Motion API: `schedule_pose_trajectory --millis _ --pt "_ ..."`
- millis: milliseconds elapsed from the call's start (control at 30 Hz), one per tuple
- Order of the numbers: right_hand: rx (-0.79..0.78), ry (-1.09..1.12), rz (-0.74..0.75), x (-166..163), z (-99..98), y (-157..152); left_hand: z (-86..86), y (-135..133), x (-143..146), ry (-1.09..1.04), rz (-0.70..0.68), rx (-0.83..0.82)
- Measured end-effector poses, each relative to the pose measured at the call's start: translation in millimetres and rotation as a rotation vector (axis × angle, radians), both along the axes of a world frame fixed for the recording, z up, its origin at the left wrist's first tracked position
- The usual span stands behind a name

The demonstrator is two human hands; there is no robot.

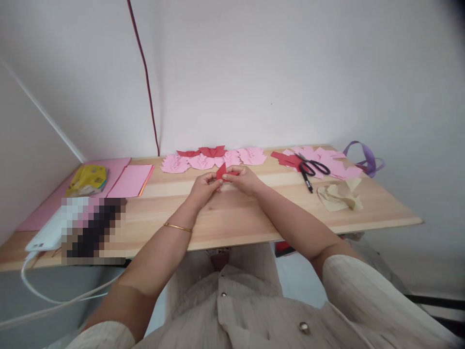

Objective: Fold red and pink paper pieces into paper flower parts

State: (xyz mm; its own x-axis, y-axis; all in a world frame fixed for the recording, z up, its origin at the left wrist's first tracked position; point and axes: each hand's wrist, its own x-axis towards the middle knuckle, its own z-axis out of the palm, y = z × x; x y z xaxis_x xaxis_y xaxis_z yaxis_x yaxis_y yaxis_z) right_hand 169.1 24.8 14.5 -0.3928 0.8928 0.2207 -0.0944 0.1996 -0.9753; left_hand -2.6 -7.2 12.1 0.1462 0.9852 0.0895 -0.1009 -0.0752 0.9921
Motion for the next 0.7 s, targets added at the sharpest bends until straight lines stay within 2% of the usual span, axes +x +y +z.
schedule_pose_trajectory --millis 133,233,333,400,533,633,700 --pt "-0.025 0.096 -0.034 2.4 1.4 1.5 3.8 -0.5 -3.4 -0.299 -0.094 -0.233" --pt "-0.011 0.108 0.053 2.0 2.6 -0.4 4.4 -1.3 -7.1 -0.383 -0.198 -0.368" --pt "0.001 0.085 0.127 0.4 2.8 -1.5 3.7 -1.7 -8.3 -0.428 -0.256 -0.408" --pt "0.017 0.092 0.076 -0.1 2.0 0.5 4.0 -1.6 -7.3 -0.448 -0.216 -0.39" --pt "-0.028 0.16 -0.13 0.9 -0.4 8.7 7.2 -1.4 -3.7 -0.428 -0.041 -0.3" --pt "-0.114 0.187 -0.109 0.7 -1.5 11.2 9.2 -1.8 -1.8 -0.4 0.037 -0.257" --pt "-0.102 0.14 -0.058 -0.6 -2.0 9.4 9.2 -2.1 -1.0 -0.39 0.058 -0.231"
